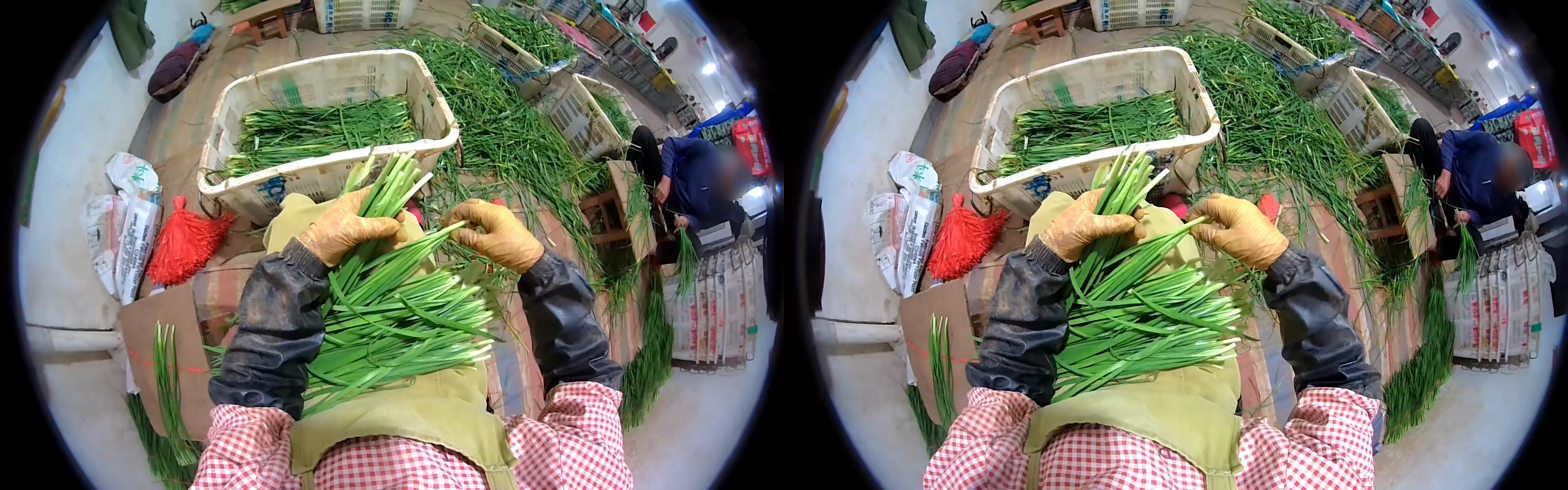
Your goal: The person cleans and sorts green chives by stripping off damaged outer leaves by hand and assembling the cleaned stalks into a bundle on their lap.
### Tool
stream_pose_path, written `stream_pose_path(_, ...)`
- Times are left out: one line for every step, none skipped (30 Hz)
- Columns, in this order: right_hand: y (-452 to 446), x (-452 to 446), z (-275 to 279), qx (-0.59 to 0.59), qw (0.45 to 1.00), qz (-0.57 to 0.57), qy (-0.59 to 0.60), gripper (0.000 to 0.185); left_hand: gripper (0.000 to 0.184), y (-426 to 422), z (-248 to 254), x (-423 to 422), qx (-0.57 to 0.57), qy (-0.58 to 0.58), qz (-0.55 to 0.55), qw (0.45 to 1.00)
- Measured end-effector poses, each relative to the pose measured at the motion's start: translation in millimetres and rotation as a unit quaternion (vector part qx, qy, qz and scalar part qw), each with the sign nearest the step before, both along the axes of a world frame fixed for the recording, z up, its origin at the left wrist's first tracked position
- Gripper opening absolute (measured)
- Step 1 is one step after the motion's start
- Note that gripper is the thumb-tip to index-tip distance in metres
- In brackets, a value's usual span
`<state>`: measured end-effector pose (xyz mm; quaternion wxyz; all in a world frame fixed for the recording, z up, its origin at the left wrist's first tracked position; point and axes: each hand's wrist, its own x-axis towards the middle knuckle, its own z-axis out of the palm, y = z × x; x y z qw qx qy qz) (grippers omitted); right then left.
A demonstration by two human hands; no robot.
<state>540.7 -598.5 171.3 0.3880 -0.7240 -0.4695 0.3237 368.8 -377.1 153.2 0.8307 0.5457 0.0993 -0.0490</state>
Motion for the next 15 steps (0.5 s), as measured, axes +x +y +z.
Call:
stream_pose_path(4.3,-0.3,7.6,0.003,1.0,0.001,-0.001,0.026,0.031,-0.2,2.9,-0.1,0.003,-0.001,0.001,1.0)
stream_pose_path(8.5,1.6,14.3,-0.03,0.996,-0.019,0.08,0.025,0.037,-2.4,6.3,0.2,-0.002,-0.021,-0.005,1.0)
stream_pose_path(12.2,4.4,18.3,-0.064,0.984,-0.038,0.161,0.025,0.043,-4.2,8.5,0.9,-0.006,-0.041,-0.012,0.999)
stream_pose_path(15.5,8.0,16.7,-0.042,0.975,-0.017,0.217,0.026,0.056,-5.5,10.8,2.6,0.001,-0.029,-0.02,0.999)
stream_pose_path(18.9,8.7,15.6,-0.042,0.975,-0.015,0.216,0.026,0.062,-6.2,13.8,0.5,0.003,-0.013,-0.028,1.0)
stream_pose_path(22.5,7.3,13.9,-0.007,0.968,-0.007,0.252,0.027,0.059,-9.0,10.7,2.5,0.017,-0.015,-0.024,0.999)
stream_pose_path(25.3,4.9,12.1,0.027,0.957,0.001,0.289,0.027,0.057,-10.8,6.5,3.8,0.029,-0.015,-0.021,0.999)
stream_pose_path(26.3,0.9,9.9,0.03,0.96,-0.016,0.279,0.03,0.057,-9.4,4.7,2.9,0.029,-0.014,-0.019,0.999)
stream_pose_path(27.1,-5.1,11.2,0.03,0.959,-0.015,0.28,0.03,0.054,-7.2,3.5,2.5,0.027,-0.017,-0.013,0.999)
stream_pose_path(27.6,-11.9,15.6,0.01,0.955,-0.052,0.291,0.03,0.05,-5.3,2.7,2.8,0.026,-0.021,-0.008,0.999)
stream_pose_path(27.9,-15.1,18.3,-0.011,0.949,-0.088,0.301,0.03,0.05,-4.2,2.3,3.6,0.025,-0.02,-0.009,0.999)
stream_pose_path(29.8,-14.6,8.2,-0.016,0.956,-0.073,0.284,0.029,0.048,-3.2,1.5,3.9,0.018,-0.023,-0.008,1.0)
stream_pose_path(29.2,-14.0,0.9,-0.031,0.956,-0.064,0.284,0.028,0.045,-2.9,1.0,4.3,0.01,-0.025,-0.007,1.0)
stream_pose_path(29.1,-16.7,-7.7,-0.014,0.953,-0.068,0.294,0.026,0.045,-3.1,1.1,4.8,0.001,-0.027,-0.013,1.0)
stream_pose_path(32.5,-23.5,-9.1,0.002,0.95,-0.071,0.305,0.024,0.045,-3.6,1.5,4.7,0.0,-0.025,-0.014,1.0)
